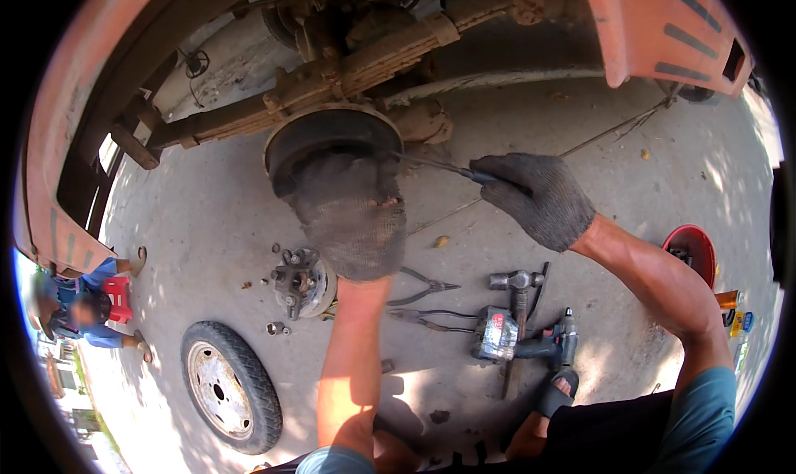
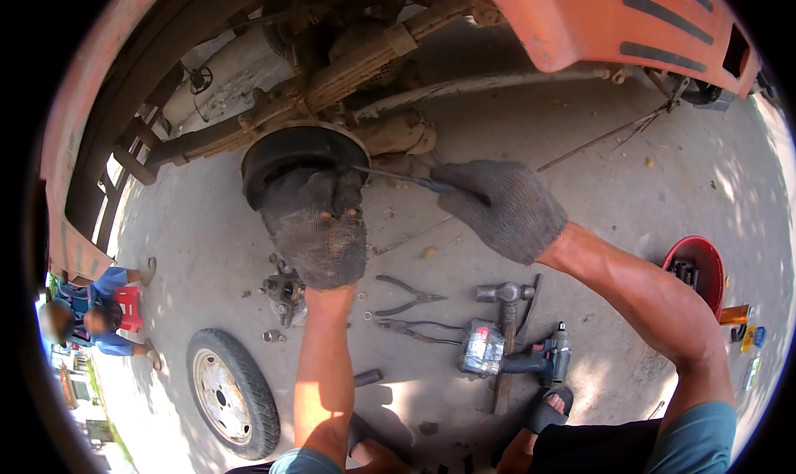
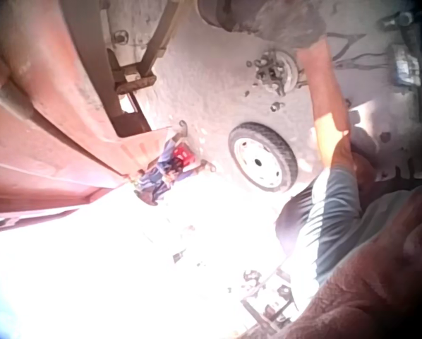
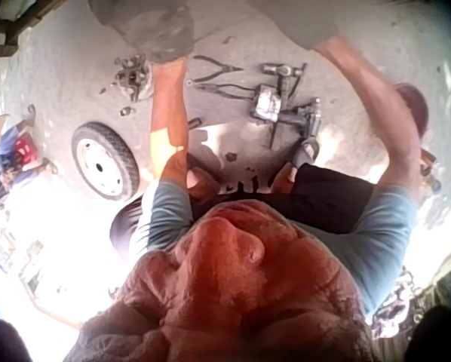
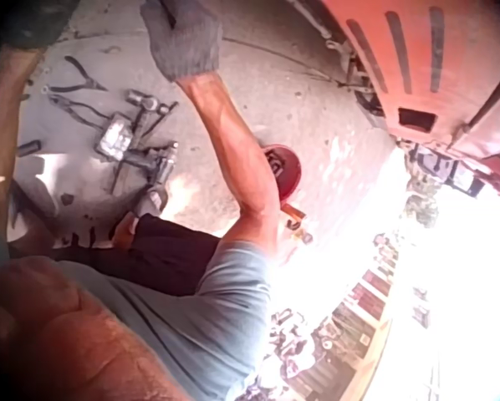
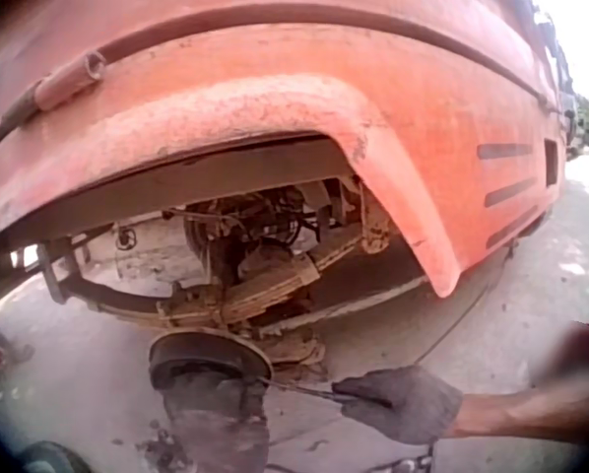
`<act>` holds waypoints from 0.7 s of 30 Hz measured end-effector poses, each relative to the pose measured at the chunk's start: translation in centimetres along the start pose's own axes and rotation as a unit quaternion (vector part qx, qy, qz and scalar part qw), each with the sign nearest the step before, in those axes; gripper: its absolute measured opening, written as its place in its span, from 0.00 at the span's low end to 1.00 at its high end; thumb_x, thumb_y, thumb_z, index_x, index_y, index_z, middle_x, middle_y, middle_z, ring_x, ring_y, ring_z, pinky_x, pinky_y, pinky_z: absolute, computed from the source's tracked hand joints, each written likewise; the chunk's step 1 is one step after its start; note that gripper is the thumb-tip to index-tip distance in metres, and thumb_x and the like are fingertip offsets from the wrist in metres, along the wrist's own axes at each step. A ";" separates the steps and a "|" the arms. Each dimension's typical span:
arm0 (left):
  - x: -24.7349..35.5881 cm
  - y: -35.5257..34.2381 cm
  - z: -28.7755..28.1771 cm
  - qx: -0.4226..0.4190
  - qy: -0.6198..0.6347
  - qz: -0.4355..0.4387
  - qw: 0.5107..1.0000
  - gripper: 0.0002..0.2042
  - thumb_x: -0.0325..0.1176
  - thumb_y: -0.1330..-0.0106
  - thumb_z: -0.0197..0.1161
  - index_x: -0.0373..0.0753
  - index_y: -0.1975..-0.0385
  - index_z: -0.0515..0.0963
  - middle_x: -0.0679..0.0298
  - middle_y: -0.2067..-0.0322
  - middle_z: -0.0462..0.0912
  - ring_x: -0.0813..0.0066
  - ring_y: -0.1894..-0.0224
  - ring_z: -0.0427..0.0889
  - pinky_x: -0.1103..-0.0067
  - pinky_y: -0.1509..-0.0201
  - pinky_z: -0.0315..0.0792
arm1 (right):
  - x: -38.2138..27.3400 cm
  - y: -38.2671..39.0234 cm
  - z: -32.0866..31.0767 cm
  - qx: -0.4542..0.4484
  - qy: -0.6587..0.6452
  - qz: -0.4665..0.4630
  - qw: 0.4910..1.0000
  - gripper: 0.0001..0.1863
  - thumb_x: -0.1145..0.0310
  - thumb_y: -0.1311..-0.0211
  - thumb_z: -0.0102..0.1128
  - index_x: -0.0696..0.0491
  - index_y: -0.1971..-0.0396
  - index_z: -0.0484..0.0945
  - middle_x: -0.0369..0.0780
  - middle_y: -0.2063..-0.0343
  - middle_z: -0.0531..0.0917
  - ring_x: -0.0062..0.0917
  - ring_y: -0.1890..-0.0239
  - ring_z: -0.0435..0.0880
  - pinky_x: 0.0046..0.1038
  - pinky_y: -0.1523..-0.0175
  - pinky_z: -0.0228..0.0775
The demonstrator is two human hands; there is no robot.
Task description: The person uses a screwdriver and pliers to manipulate springs and components within a motorcycle drum brake assembly.
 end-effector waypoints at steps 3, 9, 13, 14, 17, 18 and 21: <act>-1.8 1.0 1.6 -0.029 0.042 -0.022 0.998 0.24 0.28 0.30 0.58 0.40 0.33 0.69 0.59 0.36 0.74 0.60 0.36 0.73 0.66 0.35 0.70 | 0.3 0.1 0.1 -0.014 0.019 0.015 1.000 0.19 0.62 0.32 0.65 0.59 0.48 0.84 0.53 0.59 0.87 0.48 0.59 0.88 0.40 0.53 0.79; -1.0 0.7 0.4 -0.036 -0.034 0.032 0.998 0.24 0.23 0.26 0.55 0.41 0.31 0.67 0.62 0.33 0.71 0.67 0.35 0.72 0.70 0.36 0.73 | 0.4 -0.1 1.0 -0.004 -0.040 0.031 0.999 0.19 0.60 0.31 0.64 0.58 0.48 0.84 0.53 0.57 0.87 0.48 0.56 0.87 0.40 0.49 0.79; -1.6 0.6 0.2 -0.023 0.025 0.024 0.999 0.21 0.23 0.28 0.54 0.39 0.34 0.70 0.59 0.37 0.75 0.65 0.38 0.75 0.70 0.37 0.74 | -0.8 -2.2 1.5 -0.029 -0.043 0.009 0.999 0.19 0.61 0.31 0.65 0.58 0.48 0.84 0.52 0.57 0.88 0.45 0.57 0.88 0.39 0.50 0.79; -1.5 0.6 0.2 -0.019 0.028 0.026 0.999 0.20 0.24 0.27 0.54 0.38 0.35 0.71 0.59 0.38 0.76 0.65 0.39 0.76 0.70 0.38 0.74 | -1.7 -3.3 1.2 -0.032 -0.023 0.004 0.999 0.19 0.63 0.32 0.67 0.58 0.48 0.84 0.51 0.59 0.88 0.43 0.59 0.89 0.38 0.52 0.80; -0.5 -0.2 -0.7 -0.027 -0.038 0.049 0.998 0.18 0.27 0.25 0.53 0.38 0.37 0.72 0.60 0.41 0.78 0.65 0.41 0.78 0.70 0.39 0.76 | -1.3 -3.6 1.1 -0.021 0.003 -0.033 0.999 0.18 0.64 0.33 0.68 0.58 0.47 0.84 0.50 0.61 0.89 0.41 0.63 0.89 0.37 0.55 0.81; -0.2 -0.6 -1.3 -0.018 -0.046 0.054 0.997 0.17 0.28 0.26 0.55 0.38 0.38 0.73 0.59 0.42 0.78 0.64 0.41 0.78 0.70 0.40 0.76 | -1.2 -3.5 0.8 -0.018 0.011 -0.057 0.998 0.18 0.64 0.33 0.68 0.58 0.47 0.84 0.50 0.62 0.89 0.41 0.64 0.89 0.37 0.56 0.81; 0.4 -0.9 -0.7 0.016 -0.039 0.067 0.997 0.16 0.28 0.29 0.59 0.37 0.42 0.75 0.57 0.45 0.79 0.61 0.43 0.78 0.68 0.41 0.75 | -0.6 -2.3 -0.5 -0.017 0.035 -0.033 0.999 0.18 0.62 0.33 0.66 0.58 0.50 0.85 0.51 0.58 0.88 0.47 0.58 0.88 0.39 0.51 0.80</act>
Point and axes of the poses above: each hand's wrist, its own y-axis away from the middle knuckle, its own z-axis out of the palm, x = y × z, the point moved 4 cm from there along -y, towards the middle knuckle
